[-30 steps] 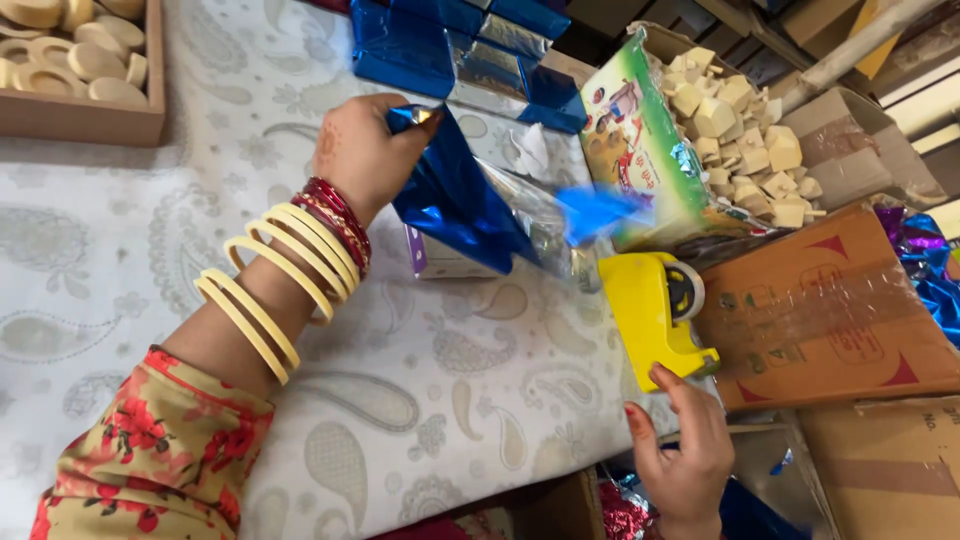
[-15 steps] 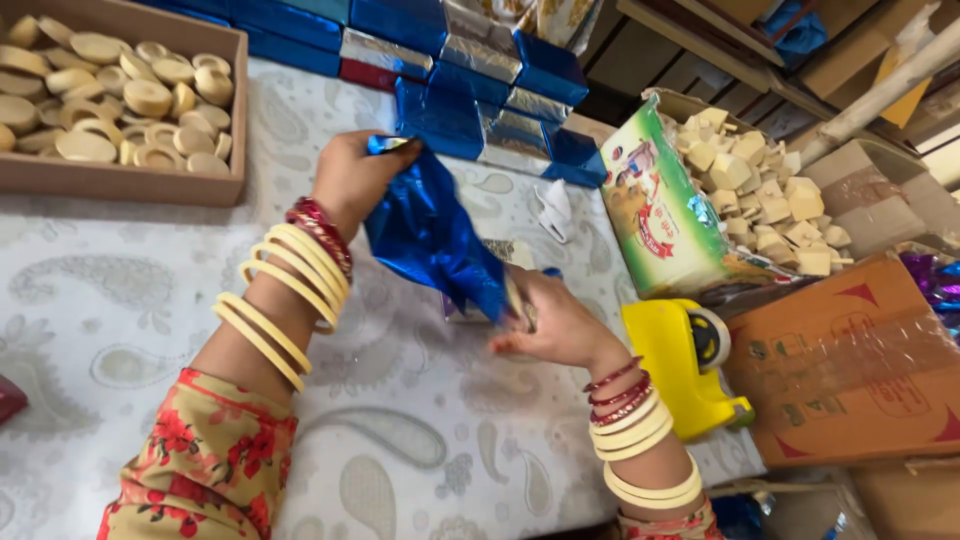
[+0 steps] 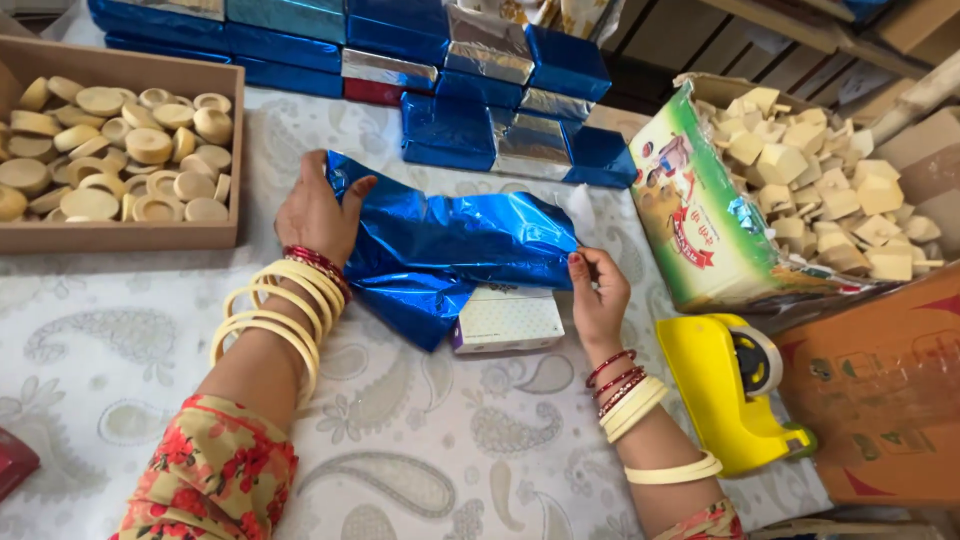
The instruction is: The recorder is seen packing individual items into blue foil wrappers and then placing them into boxes.
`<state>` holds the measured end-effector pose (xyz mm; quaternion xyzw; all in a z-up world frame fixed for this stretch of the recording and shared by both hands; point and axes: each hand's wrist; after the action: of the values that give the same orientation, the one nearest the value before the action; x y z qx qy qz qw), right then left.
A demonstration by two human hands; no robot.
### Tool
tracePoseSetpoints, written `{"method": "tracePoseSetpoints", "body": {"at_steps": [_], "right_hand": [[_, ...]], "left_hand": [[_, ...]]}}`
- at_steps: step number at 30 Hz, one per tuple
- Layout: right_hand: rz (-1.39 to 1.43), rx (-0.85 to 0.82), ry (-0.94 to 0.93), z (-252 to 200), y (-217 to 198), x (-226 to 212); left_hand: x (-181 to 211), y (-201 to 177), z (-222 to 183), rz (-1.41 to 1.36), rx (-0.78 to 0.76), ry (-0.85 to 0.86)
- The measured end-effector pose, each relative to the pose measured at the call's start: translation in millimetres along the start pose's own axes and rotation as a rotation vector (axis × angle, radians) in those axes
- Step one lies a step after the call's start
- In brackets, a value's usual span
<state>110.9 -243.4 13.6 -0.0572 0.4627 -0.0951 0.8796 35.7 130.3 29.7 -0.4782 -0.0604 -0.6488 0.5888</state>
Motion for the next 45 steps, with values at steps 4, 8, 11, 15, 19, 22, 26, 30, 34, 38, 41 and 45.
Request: {"method": "tracePoseSetpoints", "body": {"at_steps": [4,8,11,15,19,22,26,30,34,38,41,45], "right_hand": [[-0.092,-0.070,-0.010,-7,6,-3],[0.180,-0.105,0.136,-9,8,-13],[0.258,-0.067,0.198,-6,7,-16],[-0.128,-0.106,0.185,-8,-2,10],[-0.470,-0.163,0.163,-12,1,-9],[-0.485,-0.299,0.169,-19,8,-44],[-0.029,-0.308,0.266,-30,13,-51],[0.356,-0.235,0.743,-34,17,-59],[0.573,-0.222,0.891,-41,23,-60],[0.705,-0.108,0.807,-23,3,-38],[0.909,-0.013,0.781,-2,-20,-36],[0.985,0.157,0.796,17,-42,-38]], "left_hand": [[39,-22,-15,0.109,0.347,0.481],[57,-6,-53,-0.127,-0.094,1.134],[70,1,-72,-0.166,-0.342,1.140],[69,0,-67,-0.211,-0.385,0.856],[65,0,-60,-0.172,-0.510,0.731],[56,10,-60,-0.135,-0.504,0.646],[45,19,-58,-0.104,-0.581,0.587],[43,18,-57,-0.161,-0.598,0.587],[44,17,-55,-0.164,-0.589,0.539],[56,7,-60,-0.117,-0.493,0.543],[84,-18,-62,0.060,-0.356,0.588],[85,-12,-71,0.349,-0.401,0.558]]}}
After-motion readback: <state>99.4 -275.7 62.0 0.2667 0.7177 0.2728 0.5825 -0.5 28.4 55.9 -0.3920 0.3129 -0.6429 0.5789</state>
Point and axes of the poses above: each hand's wrist, its own z-axis towards the middle knuckle, its own y-axis out of the palm, x = y × z, and after that the axes turned 8 degrees about x, right-handed
